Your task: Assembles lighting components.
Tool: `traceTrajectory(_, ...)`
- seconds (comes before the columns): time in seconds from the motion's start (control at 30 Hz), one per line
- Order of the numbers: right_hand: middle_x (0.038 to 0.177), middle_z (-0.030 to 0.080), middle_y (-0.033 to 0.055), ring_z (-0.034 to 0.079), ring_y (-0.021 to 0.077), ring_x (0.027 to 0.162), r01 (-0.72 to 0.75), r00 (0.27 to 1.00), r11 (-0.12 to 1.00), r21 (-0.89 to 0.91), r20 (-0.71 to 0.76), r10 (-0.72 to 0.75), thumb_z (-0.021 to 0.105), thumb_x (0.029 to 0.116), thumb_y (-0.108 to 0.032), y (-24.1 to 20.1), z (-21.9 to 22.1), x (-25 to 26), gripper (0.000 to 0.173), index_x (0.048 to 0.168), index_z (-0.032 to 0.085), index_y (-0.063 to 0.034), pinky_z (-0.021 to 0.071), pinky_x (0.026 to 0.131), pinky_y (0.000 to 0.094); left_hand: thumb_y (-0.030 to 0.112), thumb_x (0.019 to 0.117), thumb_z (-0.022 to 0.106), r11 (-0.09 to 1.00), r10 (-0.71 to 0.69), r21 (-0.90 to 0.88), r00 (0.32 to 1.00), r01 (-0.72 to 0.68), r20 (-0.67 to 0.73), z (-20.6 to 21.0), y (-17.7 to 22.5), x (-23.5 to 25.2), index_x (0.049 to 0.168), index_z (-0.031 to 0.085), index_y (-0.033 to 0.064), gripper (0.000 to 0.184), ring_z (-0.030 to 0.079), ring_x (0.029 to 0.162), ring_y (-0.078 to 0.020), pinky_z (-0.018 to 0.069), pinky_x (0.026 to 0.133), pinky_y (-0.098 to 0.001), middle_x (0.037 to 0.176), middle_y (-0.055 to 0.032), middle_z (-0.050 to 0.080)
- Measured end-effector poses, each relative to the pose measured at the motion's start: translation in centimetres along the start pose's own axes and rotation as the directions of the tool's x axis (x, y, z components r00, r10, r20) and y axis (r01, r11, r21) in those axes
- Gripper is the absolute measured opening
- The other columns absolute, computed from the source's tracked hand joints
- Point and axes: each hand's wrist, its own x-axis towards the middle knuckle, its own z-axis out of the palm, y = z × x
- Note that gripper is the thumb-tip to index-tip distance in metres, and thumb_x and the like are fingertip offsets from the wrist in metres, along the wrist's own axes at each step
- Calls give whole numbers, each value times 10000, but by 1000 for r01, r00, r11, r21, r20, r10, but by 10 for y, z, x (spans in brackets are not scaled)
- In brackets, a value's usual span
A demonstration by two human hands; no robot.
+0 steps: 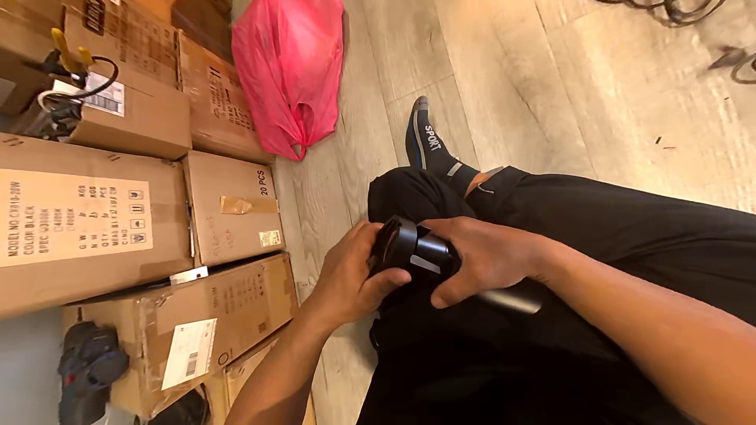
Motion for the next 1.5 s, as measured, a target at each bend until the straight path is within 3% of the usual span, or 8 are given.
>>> traceTrajectory(0.33,993,699,-67,664,15,889,144,979,990,-10,-143,-144,842,715,-547,-13,-3,-5,714,1293,606,-201,586,769,269,694,943,536,972,155,-142,967,-186,-200,-17,-5,8,1020,686,93,625,627,774,3,553,695,-209,838,60,653)
traceTrajectory(0.43,1198,685,96,632,212,1124,351,596,803,-481,-547,-588,750,829,-585,0,-7,-14,766,1347,607,-39,536,956,449,700,919,562,976,36,-188,937,-107,-348,-22,-4,15,1002,698,170,553,633,737,18,566,669,-203,818,119,656)
traceTrajectory(0.53,795,639,72,624,192,777,350,167,557,-753,-535,-828,760,856,-485,4,-6,-10,425,856,645,-75,517,705,370,739,886,560,953,-155,-302,846,-8,-510,-25,4,26,993,707,193,576,699,713,-46,616,651,-257,800,74,716)
traceTrajectory(0.6,725,654,44,627,145,694,391,286,629,-672,-560,-777,717,907,-499,6,15,-2,437,804,690,-76,513,630,325,760,868,557,888,-255,-459,799,-30,-545,-24,12,36,1061,697,164,643,726,800,-118,635,723,-332,879,-5,735)
traceTrajectory(0.7,1205,651,82,643,127,1067,395,710,913,-102,-596,-374,673,857,-703,4,25,7,803,1310,611,-43,579,877,332,754,855,579,729,-337,-681,826,-75,-452,-6,34,48,1249,639,157,719,718,974,-144,622,859,-378,1050,-39,731)
traceTrajectory(0.8,1042,723,-50,681,28,977,323,866,876,358,-486,-121,771,835,-537,-2,2,2,544,1199,681,-143,588,863,253,643,866,688,591,-374,-806,884,-7,-282,21,42,51,1239,618,79,680,717,938,-160,620,826,-366,1032,-87,721)
traceTrajectory(1.0,1012,749,5,711,87,953,336,863,798,500,-504,-48,780,862,-347,6,-8,-2,381,1145,721,-100,605,868,293,388,833,833,693,-242,-720,954,41,-178,29,38,54,1150,539,12,573,700,754,-141,624,673,-310,866,-53,685)
traceTrajectory(1.5,1002,745,-43,698,36,968,480,856,749,457,-431,-285,820,832,-361,4,-4,-1,404,1123,707,-104,592,872,234,299,826,855,630,48,-727,948,-274,-315,32,19,31,1226,585,107,520,723,943,-85,612,875,-307,1037,8,750)
